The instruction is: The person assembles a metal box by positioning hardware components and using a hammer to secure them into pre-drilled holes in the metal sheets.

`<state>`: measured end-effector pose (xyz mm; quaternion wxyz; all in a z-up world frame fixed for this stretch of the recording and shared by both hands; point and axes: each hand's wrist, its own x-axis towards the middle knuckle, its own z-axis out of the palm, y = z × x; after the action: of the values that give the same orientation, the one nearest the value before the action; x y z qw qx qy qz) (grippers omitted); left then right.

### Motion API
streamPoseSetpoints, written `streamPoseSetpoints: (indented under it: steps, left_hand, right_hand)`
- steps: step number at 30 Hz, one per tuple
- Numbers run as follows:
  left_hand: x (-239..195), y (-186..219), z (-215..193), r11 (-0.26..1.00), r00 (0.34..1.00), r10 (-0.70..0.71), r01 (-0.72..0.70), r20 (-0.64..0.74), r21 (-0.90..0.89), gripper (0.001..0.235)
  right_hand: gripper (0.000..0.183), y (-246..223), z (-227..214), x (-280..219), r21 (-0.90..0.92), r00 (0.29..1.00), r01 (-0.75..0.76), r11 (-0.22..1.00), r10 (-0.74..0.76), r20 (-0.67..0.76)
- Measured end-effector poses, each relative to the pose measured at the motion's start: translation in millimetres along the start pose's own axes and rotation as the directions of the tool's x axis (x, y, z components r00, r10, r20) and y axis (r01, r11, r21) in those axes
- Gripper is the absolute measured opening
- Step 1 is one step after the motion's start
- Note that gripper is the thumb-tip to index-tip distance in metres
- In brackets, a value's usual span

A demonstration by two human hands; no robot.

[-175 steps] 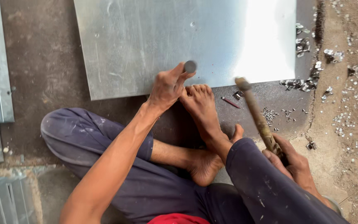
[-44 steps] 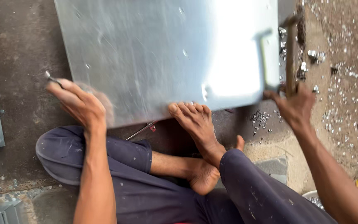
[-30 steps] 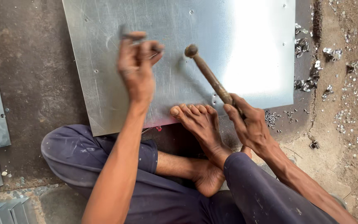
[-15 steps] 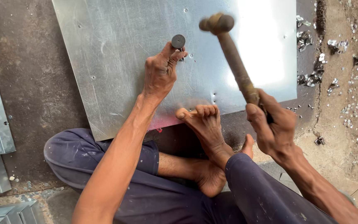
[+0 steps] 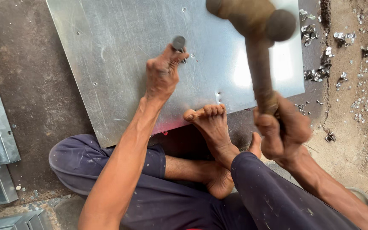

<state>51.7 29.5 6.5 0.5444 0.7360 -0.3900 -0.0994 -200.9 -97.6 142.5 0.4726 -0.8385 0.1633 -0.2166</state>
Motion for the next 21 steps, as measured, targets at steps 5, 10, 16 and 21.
streamPoseSetpoints:
  steps: [5, 10, 16, 21]
  left_hand:
    - [-4, 6, 2, 0.998, 0.997, -0.057, 0.057, -0.051, -0.001, 0.015]
    - [4, 5, 5, 0.994, 0.995, 0.098, -0.096, -0.034, 0.057, 0.012]
    - [21, 4, 18, 0.981, 0.985, 0.17, -0.169, 0.012, -0.092, 0.011]
    - [10, -3, 23, 0.993, 0.991, 0.098, -0.093, 0.085, -0.067, 0.011]
  right_hand:
    - [0.035, 0, 4, 1, -0.215, 0.933, -0.265, 0.94, 0.306, 0.187]
    - [0.033, 6, 3, -7, -0.161, 0.995, -0.093, 0.983, 0.098, 0.018]
    - [0.04, 1, -1, -10, -0.11, 0.986, -0.164, 0.98, 0.162, -0.032]
    - [0.042, 0, -7, -12, -0.153, 0.987, -0.163, 0.975, 0.16, -0.031]
